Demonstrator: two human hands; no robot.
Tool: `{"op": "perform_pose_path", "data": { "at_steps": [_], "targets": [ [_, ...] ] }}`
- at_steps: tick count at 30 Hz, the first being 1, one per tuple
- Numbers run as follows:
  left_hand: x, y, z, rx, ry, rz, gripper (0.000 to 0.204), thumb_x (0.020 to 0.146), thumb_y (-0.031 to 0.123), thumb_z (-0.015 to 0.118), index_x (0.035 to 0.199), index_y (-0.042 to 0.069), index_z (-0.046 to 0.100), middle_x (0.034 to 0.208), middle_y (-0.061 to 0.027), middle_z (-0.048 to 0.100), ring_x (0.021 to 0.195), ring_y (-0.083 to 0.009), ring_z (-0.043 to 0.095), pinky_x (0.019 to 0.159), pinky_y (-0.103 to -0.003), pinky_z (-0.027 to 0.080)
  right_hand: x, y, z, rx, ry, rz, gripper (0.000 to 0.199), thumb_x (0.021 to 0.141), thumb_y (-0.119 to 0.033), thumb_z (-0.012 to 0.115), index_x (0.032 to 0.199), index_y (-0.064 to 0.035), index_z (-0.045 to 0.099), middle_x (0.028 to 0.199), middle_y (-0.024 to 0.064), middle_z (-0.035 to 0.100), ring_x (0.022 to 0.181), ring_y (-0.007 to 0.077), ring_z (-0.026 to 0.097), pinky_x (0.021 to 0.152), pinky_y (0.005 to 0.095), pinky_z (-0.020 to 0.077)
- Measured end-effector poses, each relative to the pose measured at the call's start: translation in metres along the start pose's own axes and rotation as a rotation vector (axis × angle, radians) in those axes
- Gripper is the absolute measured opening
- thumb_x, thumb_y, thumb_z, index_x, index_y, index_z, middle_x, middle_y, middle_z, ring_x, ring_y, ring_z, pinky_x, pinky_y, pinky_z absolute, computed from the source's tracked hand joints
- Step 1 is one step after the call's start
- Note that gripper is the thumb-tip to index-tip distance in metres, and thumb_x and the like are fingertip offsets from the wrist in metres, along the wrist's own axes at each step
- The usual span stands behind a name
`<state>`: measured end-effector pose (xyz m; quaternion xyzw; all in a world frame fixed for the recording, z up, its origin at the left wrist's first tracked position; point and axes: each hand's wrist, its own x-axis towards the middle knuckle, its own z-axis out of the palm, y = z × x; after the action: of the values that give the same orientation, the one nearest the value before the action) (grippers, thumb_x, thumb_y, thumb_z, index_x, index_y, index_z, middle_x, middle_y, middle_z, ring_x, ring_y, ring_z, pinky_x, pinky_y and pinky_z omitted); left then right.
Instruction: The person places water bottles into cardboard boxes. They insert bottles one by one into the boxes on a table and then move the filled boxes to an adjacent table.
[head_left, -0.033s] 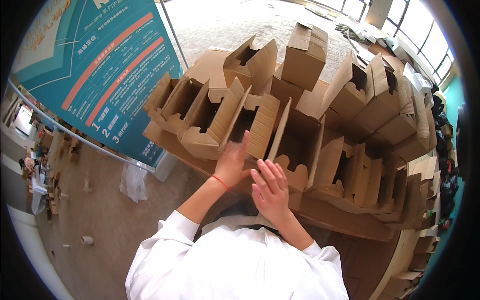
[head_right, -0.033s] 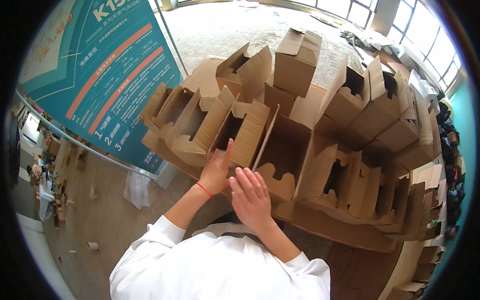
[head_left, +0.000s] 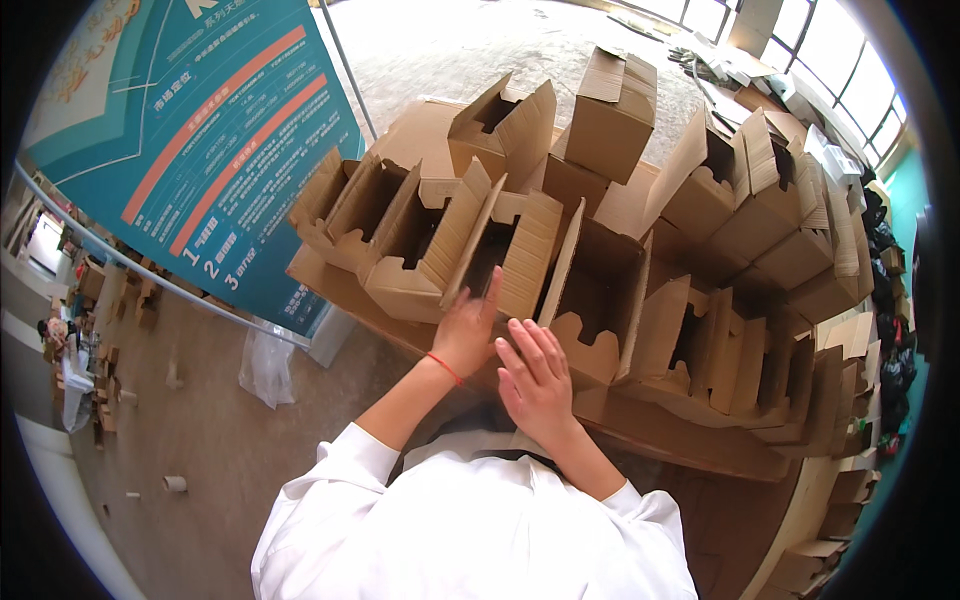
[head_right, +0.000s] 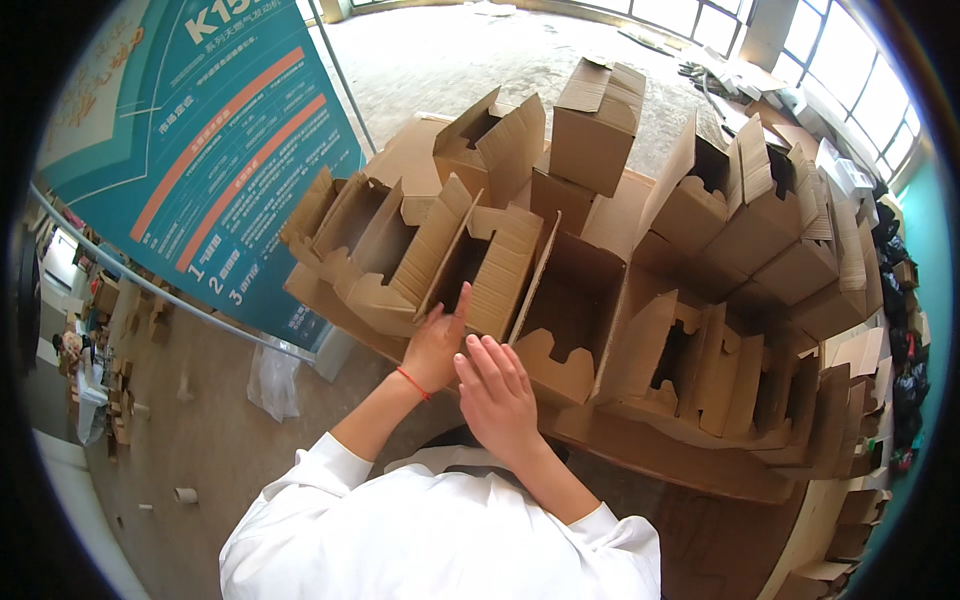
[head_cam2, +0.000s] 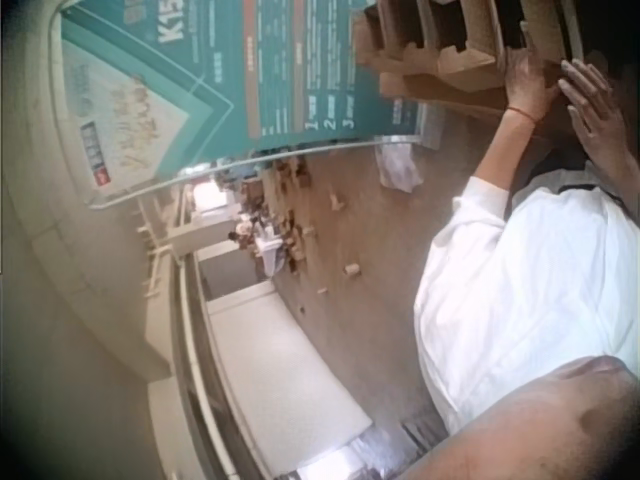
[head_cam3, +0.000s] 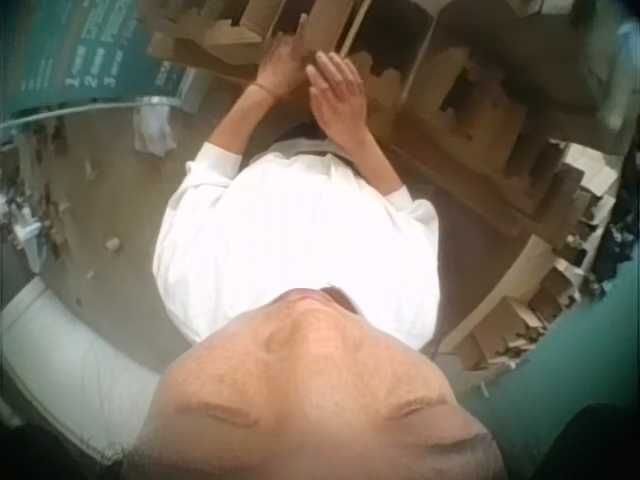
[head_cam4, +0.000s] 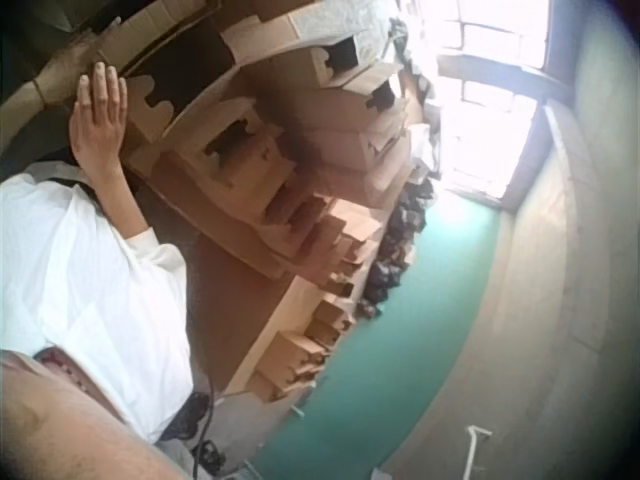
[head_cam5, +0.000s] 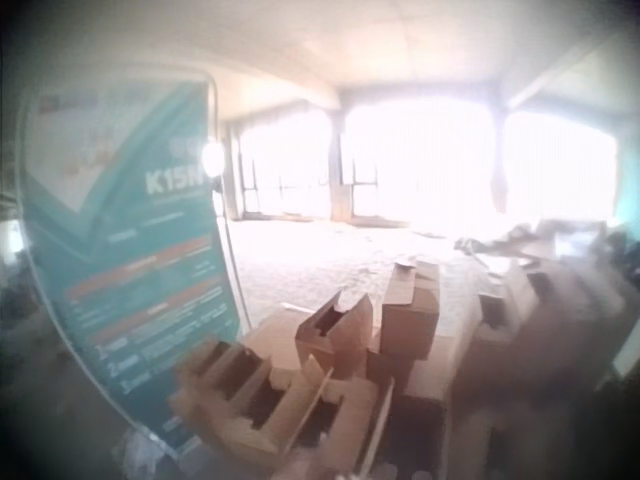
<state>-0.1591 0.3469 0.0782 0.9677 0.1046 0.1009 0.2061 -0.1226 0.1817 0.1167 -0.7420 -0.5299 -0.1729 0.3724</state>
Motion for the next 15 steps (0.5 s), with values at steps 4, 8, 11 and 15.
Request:
{"op": "perform_pose_path", "data": {
  "at_steps": [4, 8, 11, 15],
  "targets": [
    [-0.001, -0.032, 0.022, 0.022, 0.063, 0.097, 0.085, 0.081, 0.016, 0.058, 0.15, 0.001, 0.011, 0.076, -0.017, 0.066, 0.073, -0.0312, 0.065, 0.071, -0.04, 0.055, 0.008, -0.002, 0.038, 0.002, -0.08, 0.005, 0.044, 0.078, -0.005, 0.063, 0.122, -0.0043, 0.057, 0.131, 0.0145, 0.054, 0.123, 0.0309, 0.05, 0.106, 0.0465, 0.0376],
    [-0.013, -0.029, -0.008, 0.04, -0.113, 0.103, 0.08, 0.082, 0.016, 0.058, 0.149, 0.001, 0.018, 0.088, -0.0178, 0.067, 0.075, -0.0337, 0.065, 0.062, -0.041, 0.054, 0.014, 0.0, 0.045, -0.159, -0.224, 0.044, 0.054, 0.076, -0.008, 0.067, 0.128, -0.0052, 0.053, 0.134, 0.0124, 0.052, 0.129, 0.0295, 0.044, 0.112, 0.0474, 0.0272],
    [-0.02, -0.025, -0.043, -0.179, -0.307, 0.071, 0.078, 0.082, 0.01, 0.056, 0.148, -0.003, 0.016, 0.106, -0.0255, 0.062, 0.096, -0.0355, 0.062, 0.081, -0.041, 0.051, 0.017, -0.001, 0.042, -0.077, -0.217, 0.14, 0.067, 0.072, -0.006, 0.07, 0.135, -0.0079, 0.047, 0.142, 0.0122, 0.044, 0.134, 0.03, 0.038, 0.114, 0.0468, 0.0239],
    [-0.022, -0.029, -0.05, -0.074, 0.009, 0.185, 0.067, 0.084, 0.006, 0.054, 0.145, -0.003, 0.027, 0.124, -0.0265, 0.054, 0.12, -0.0379, 0.05, 0.104, -0.041, 0.039, 0.022, 0.003, 0.04, -0.283, -0.068, 0.144, 0.061, 0.078, -0.006, 0.065, 0.136, -0.0098, 0.046, 0.144, 0.013, 0.042, 0.135, 0.0291, 0.037, 0.113, 0.0433, 0.0279]
  ]
}}
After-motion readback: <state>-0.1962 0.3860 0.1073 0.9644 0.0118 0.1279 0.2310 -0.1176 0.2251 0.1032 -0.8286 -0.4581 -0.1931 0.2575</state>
